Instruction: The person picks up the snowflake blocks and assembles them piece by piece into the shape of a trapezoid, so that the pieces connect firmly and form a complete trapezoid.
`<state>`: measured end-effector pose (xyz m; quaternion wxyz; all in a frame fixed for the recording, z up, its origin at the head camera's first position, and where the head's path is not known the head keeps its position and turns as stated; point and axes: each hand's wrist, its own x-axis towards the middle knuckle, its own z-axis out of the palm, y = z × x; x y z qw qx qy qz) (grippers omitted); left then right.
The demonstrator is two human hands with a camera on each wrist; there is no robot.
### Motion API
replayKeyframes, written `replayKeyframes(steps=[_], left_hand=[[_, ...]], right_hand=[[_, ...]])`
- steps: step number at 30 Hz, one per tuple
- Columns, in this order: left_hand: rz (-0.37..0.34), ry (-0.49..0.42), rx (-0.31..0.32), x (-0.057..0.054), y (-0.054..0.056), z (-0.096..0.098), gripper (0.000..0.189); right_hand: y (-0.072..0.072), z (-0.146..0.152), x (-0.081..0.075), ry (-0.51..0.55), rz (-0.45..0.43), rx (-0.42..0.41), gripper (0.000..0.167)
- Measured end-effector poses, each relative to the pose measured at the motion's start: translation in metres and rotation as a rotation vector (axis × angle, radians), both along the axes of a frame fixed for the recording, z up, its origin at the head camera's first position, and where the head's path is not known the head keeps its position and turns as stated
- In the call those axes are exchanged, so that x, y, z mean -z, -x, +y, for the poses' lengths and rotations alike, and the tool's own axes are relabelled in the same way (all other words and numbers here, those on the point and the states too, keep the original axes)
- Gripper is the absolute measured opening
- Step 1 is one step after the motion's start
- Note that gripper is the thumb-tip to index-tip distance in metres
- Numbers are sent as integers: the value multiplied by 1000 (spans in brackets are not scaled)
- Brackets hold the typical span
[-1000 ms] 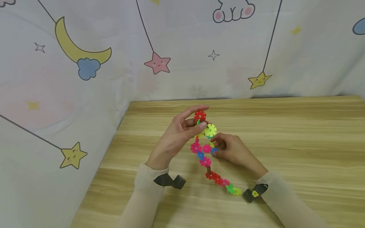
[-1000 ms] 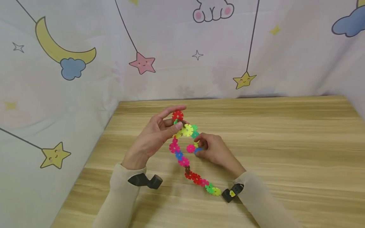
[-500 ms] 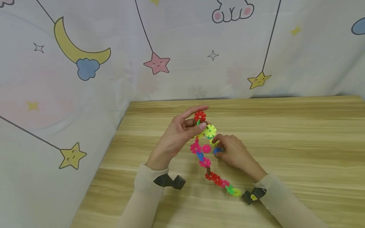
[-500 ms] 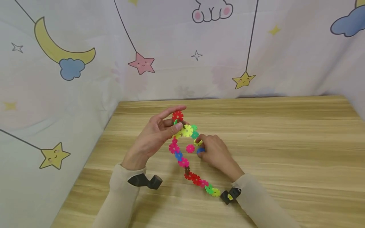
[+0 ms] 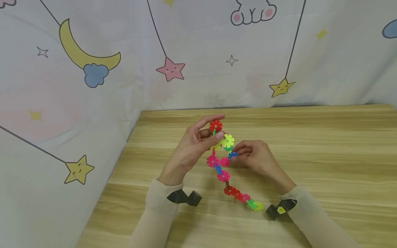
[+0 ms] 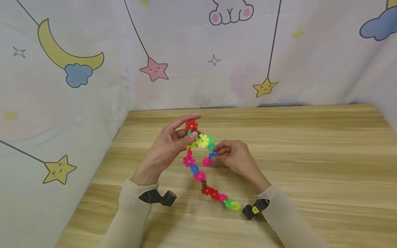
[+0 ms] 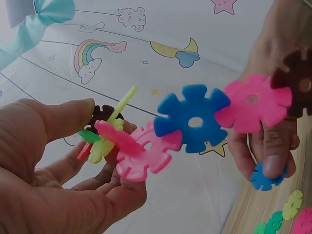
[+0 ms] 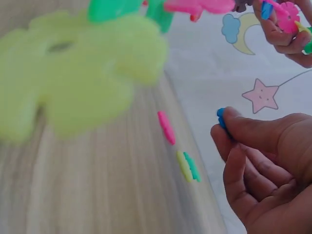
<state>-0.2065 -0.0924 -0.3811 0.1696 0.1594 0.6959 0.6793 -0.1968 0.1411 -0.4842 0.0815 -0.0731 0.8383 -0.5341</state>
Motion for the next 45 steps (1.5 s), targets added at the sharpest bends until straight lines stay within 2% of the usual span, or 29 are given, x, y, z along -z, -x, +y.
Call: replayKeyframes(steps=[7, 14, 21, 27, 36, 45], left_hand=[[-20, 3, -45, -1, 0, -1, 46], [-38, 38, -96, -1, 1, -1, 45], [-54, 41, -124, 1, 1, -2, 46], [-70, 18, -135, 1, 1, -3, 47], [-71, 9, -185, 2, 2, -1, 44], [-70, -29, -215, 4, 1, 5, 41]], right_hand=[[-3, 0, -16, 216, 17, 68, 30], [-9, 2, -33, 337, 95, 113, 31], [-14, 2, -43, 384, 155, 139, 31], [-18, 1, -46, 411, 186, 141, 30], [-24, -4, -48, 453, 235, 124, 27], [-24, -5, -48, 430, 301, 136, 25]])
